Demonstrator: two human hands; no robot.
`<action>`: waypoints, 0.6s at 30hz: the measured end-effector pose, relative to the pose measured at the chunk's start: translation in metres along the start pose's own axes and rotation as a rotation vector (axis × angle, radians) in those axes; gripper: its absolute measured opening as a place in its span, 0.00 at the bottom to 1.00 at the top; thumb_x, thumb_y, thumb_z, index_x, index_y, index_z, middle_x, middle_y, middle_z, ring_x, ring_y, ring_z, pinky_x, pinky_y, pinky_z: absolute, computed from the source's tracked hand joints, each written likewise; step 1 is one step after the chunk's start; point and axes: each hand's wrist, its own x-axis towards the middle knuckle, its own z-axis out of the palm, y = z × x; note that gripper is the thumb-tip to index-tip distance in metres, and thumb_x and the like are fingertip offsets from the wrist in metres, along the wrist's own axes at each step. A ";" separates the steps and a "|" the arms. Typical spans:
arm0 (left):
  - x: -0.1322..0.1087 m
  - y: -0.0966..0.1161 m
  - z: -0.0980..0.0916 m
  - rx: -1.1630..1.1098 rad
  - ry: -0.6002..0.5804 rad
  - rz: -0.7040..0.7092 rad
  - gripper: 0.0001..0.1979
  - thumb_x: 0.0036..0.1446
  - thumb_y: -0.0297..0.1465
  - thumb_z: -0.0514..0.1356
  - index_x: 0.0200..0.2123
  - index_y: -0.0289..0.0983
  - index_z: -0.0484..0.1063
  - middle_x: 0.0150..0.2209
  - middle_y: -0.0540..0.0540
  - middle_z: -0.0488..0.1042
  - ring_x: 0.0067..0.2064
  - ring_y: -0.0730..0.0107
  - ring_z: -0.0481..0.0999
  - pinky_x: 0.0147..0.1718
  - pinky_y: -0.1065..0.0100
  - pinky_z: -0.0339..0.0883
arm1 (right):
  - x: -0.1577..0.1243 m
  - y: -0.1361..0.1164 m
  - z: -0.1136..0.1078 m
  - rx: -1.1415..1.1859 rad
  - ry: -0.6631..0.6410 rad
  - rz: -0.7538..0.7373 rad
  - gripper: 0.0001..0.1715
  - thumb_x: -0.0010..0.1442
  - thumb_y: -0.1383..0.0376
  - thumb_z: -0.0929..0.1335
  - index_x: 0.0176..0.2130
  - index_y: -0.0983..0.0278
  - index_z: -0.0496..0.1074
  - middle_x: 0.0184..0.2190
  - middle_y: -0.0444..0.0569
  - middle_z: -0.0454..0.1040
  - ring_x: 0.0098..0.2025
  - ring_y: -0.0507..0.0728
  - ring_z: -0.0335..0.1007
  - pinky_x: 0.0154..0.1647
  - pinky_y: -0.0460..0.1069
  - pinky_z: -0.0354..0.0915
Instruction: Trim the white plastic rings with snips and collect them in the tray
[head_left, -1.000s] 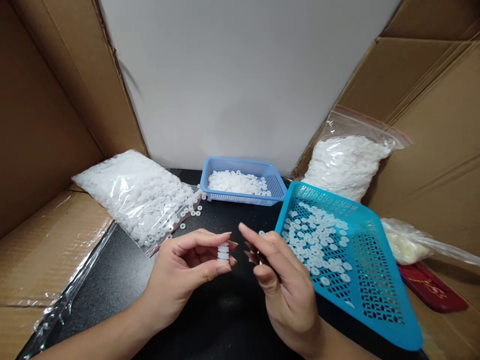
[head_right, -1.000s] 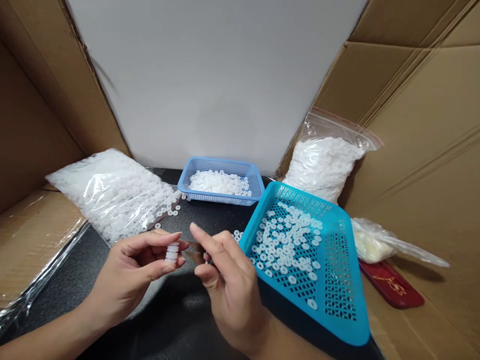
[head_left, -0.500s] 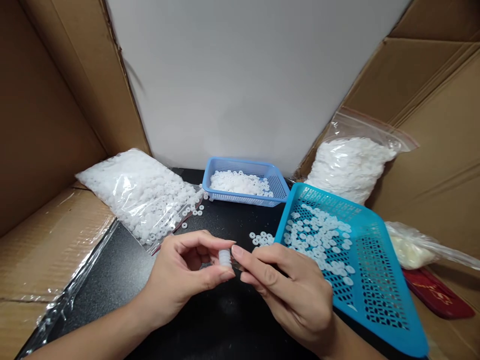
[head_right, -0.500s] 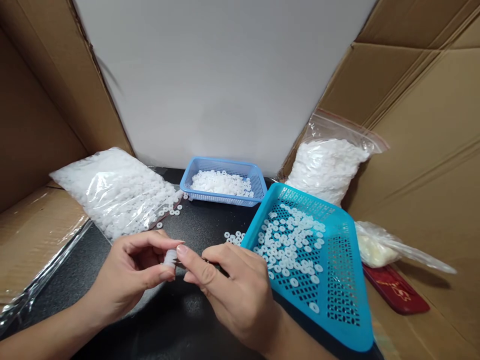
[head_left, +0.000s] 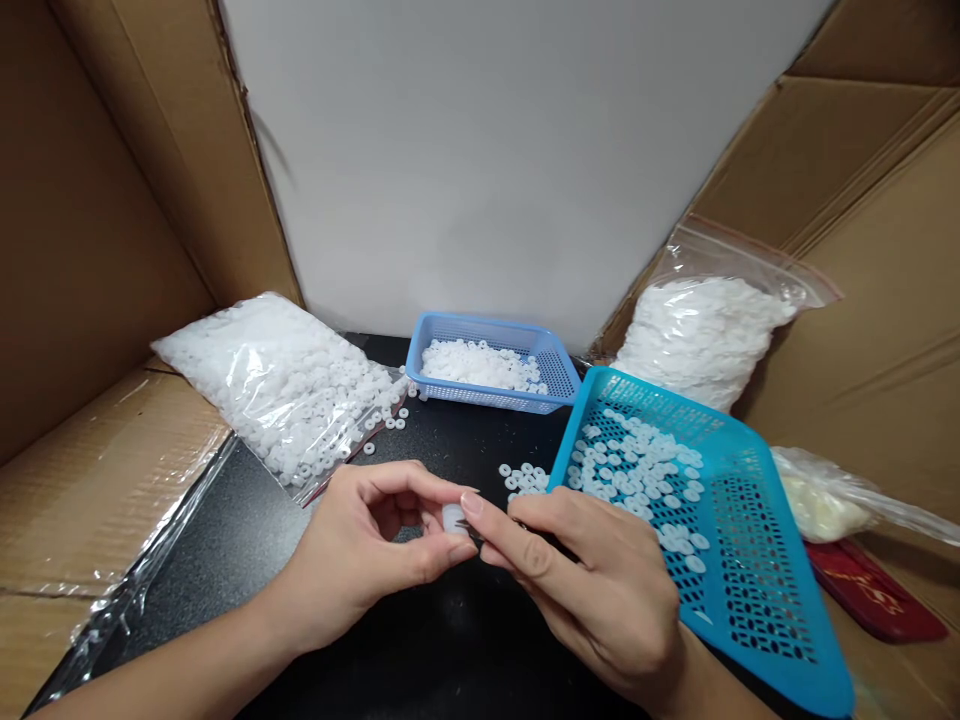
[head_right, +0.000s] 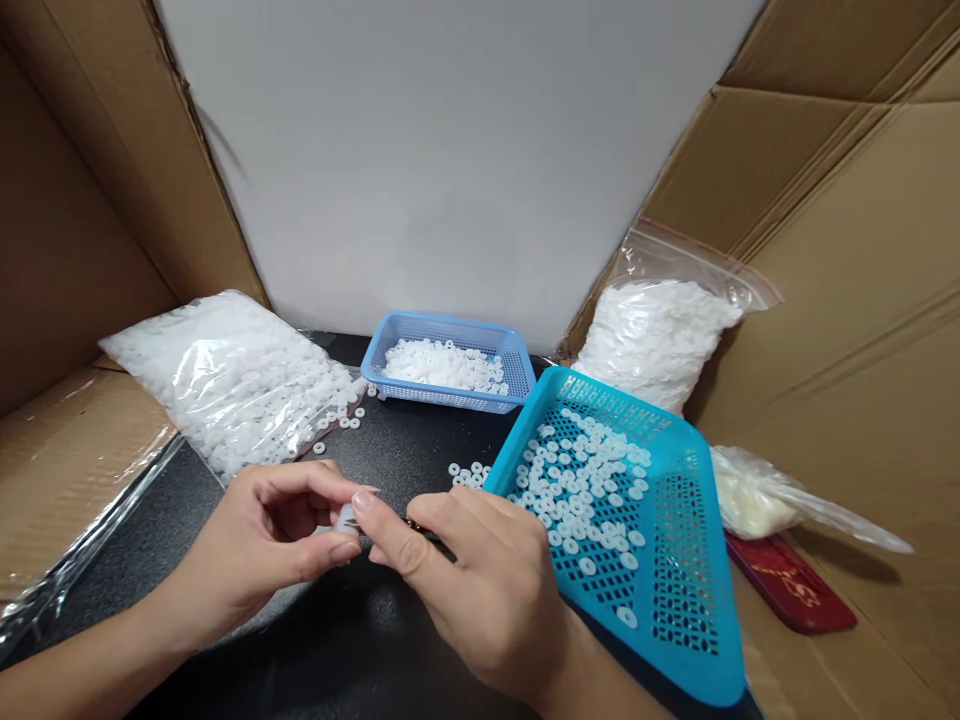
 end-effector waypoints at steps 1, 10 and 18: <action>0.000 0.001 0.000 0.005 -0.002 -0.004 0.07 0.49 0.30 0.75 0.34 0.41 0.86 0.27 0.50 0.79 0.30 0.73 0.73 0.32 0.74 0.69 | 0.000 0.000 0.000 -0.004 0.000 -0.003 0.14 0.73 0.70 0.65 0.54 0.65 0.77 0.27 0.45 0.79 0.27 0.51 0.69 0.27 0.47 0.61; -0.001 0.005 0.001 0.039 0.012 -0.039 0.07 0.48 0.27 0.74 0.33 0.40 0.86 0.26 0.50 0.79 0.29 0.74 0.73 0.30 0.74 0.68 | -0.001 0.001 -0.002 -0.035 -0.019 -0.030 0.16 0.74 0.71 0.64 0.55 0.66 0.77 0.27 0.46 0.78 0.26 0.52 0.67 0.26 0.48 0.60; 0.001 0.005 0.002 0.021 -0.029 0.111 0.15 0.50 0.22 0.73 0.39 0.44 0.87 0.32 0.50 0.82 0.34 0.71 0.79 0.38 0.72 0.74 | -0.005 -0.002 0.015 0.313 0.148 0.375 0.19 0.73 0.70 0.64 0.58 0.60 0.75 0.30 0.44 0.71 0.29 0.52 0.69 0.29 0.46 0.67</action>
